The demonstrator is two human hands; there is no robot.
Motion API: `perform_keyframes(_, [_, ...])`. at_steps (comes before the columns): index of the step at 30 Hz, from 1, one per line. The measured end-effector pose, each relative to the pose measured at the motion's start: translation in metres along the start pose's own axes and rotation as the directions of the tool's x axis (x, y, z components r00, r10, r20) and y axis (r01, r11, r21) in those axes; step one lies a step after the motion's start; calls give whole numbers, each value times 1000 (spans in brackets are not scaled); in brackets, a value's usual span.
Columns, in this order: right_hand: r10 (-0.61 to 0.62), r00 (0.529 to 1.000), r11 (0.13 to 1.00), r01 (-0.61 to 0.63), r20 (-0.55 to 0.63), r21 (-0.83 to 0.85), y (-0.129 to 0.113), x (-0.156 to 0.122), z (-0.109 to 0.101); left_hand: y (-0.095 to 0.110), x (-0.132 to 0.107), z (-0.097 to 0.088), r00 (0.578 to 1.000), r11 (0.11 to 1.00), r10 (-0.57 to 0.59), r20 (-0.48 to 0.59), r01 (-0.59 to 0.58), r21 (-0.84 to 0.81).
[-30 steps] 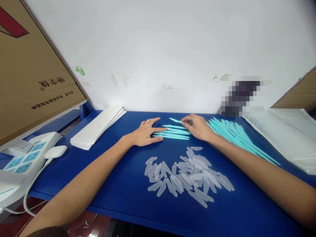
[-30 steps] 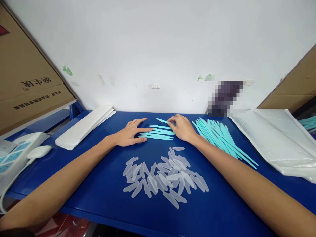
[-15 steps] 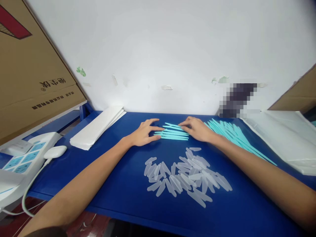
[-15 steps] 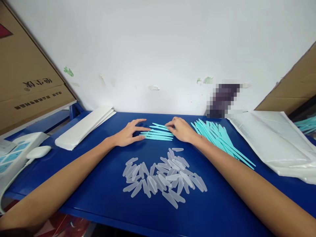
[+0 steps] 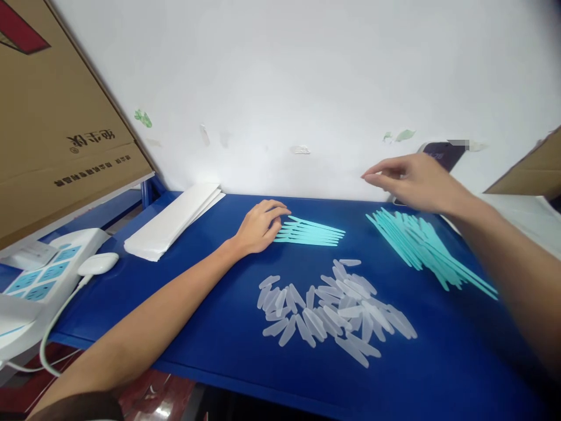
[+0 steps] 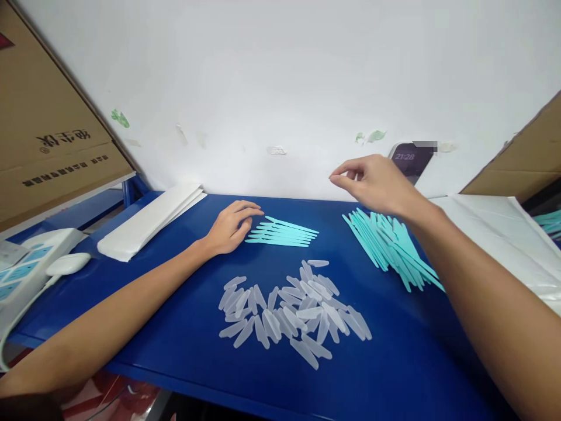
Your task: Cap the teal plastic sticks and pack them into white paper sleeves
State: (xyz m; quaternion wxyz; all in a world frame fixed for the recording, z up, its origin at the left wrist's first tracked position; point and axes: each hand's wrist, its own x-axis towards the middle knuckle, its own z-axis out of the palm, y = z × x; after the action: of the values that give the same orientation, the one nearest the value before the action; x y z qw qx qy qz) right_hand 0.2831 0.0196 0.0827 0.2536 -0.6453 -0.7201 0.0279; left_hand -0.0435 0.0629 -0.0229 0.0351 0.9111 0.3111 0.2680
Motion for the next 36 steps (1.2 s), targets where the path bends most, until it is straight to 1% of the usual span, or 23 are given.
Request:
perform_keyframes(1, [35, 999, 997, -33, 27, -68, 4, 1, -4, 2, 1, 2, 1000, 1000, 8, -12, -8, -2])
perform_keyframes(2, [73, 995, 989, -63, 75, -135, 9, 2, -6, 3, 2, 3, 1000, 1000, 22, 10, -22, -2])
perform_keyframes(3, [116, 983, 977, -87, 143, -193, 15, 3, -5, 5, 3, 4, 998, 999, 37, 60, -37, 0])
perform_keyframes(4, [160, 961, 965, -105, 224, -239, 22, 4, -2, 6, 3, 5, 991, 999, 45, 122, -45, 1])
perform_keyframes(6, [216, 900, 953, -109, 378, -284, 36, 6, 5, 7, 3, 7, 971, 1000, 31, 239, -31, -1])
perform_keyframes(8, [226, 853, 949, -83, 471, -305, 47, 7, 12, 5, 3, 9, 953, 1000, -16, 301, 19, -8])
perform_keyframes(9, [224, 841, 945, -62, 493, -322, 51, 8, 15, 5, 3, 9, 948, 999, -42, 316, 48, -11])
perform_keyframes(11, [251, 833, 919, -45, 493, -391, 57, 8, 19, 3, 4, 11, 937, 996, -83, 338, 92, -10])
perform_keyframes(14, [314, 831, 880, -72, 460, -470, 58, 7, 22, 3, 6, 11, 923, 993, -112, 367, 118, 5])
perform_keyframes(16, [317, 828, 885, -84, 462, -458, 57, 7, 24, 4, 6, 11, 921, 993, -115, 373, 120, 10])
perform_keyframes(19, [283, 835, 907, -72, 473, -415, 52, 7, 30, 4, 5, 10, 926, 991, -123, 358, 132, 0])
perform_keyframes(21, [174, 847, 948, -5, 503, -319, 44, 5, 36, 4, 3, 9, 935, 991, -121, 333, 132, -10])
perform_keyframes(23, [1, 854, 982, 98, 521, -162, 32, 2, 45, 3, 3, 9, 944, 993, -109, 311, 120, -16])
perform_keyframes(24, [-78, 856, 985, 146, 512, -94, 25, 0, 49, 3, 2, 9, 946, 993, -103, 309, 114, -16])
perform_keyframes(25, [-132, 860, 982, 181, 494, -52, 18, -3, 54, 3, 2, 9, 945, 993, -104, 311, 115, -16])
perform_keyframes(27, [-176, 870, 976, 214, 460, -31, 5, -7, 63, 2, 3, 9, 938, 991, -119, 327, 132, -16])
perform_keyframes(29, [-178, 872, 976, 214, 457, -29, -2, -10, 67, 2, 4, 9, 930, 989, -132, 343, 147, -18])
perform_keyframes(31, [-157, 867, 980, 195, 472, -33, -1, -10, 65, 3, 5, 9, 925, 989, -127, 358, 144, -21])
perform_keyframes(34, [-110, 869, 985, 159, 483, -61, 9, -5, 53, 3, 5, 8, 919, 988, -129, 372, 150, -29])
perform_keyframes(36, [-96, 876, 987, 147, 473, -72, 17, -1, 44, 5, 5, 8, 923, 985, -140, 360, 166, -40])
